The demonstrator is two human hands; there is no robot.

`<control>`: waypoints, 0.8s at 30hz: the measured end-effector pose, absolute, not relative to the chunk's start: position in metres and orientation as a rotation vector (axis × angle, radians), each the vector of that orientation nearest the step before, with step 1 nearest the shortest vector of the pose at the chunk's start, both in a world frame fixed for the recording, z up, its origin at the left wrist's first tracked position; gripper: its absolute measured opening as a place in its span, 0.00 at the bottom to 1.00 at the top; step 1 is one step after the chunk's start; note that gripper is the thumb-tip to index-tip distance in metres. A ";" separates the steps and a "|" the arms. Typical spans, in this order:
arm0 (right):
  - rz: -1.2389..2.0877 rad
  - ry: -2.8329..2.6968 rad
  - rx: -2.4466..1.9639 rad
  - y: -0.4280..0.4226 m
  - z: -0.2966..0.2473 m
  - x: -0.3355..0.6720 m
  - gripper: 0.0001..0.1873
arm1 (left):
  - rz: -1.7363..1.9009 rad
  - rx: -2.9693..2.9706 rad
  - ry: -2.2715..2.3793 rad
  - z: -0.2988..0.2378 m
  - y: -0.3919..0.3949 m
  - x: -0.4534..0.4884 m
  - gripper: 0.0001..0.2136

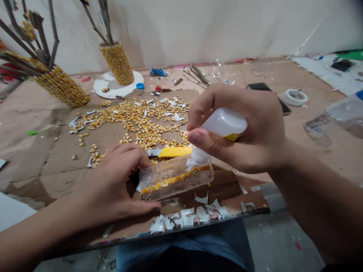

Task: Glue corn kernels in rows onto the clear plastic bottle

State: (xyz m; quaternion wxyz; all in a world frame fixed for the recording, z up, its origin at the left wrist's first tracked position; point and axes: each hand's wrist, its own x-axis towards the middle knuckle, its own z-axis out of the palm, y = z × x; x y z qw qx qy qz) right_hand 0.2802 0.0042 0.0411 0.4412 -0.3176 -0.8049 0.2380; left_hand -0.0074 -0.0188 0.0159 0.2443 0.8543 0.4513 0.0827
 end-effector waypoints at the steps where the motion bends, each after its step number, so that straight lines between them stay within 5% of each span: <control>1: 0.557 -1.998 -0.782 0.004 0.041 0.281 0.07 | 0.225 2.333 1.239 0.016 -0.019 -0.008 0.21; 19: 0.469 -1.993 -0.754 0.008 0.037 0.280 0.05 | 0.263 2.329 1.247 0.015 -0.019 -0.008 0.22; 24: 0.587 -1.913 -0.795 0.013 0.036 0.277 0.19 | 0.260 2.316 1.243 0.016 -0.019 -0.007 0.22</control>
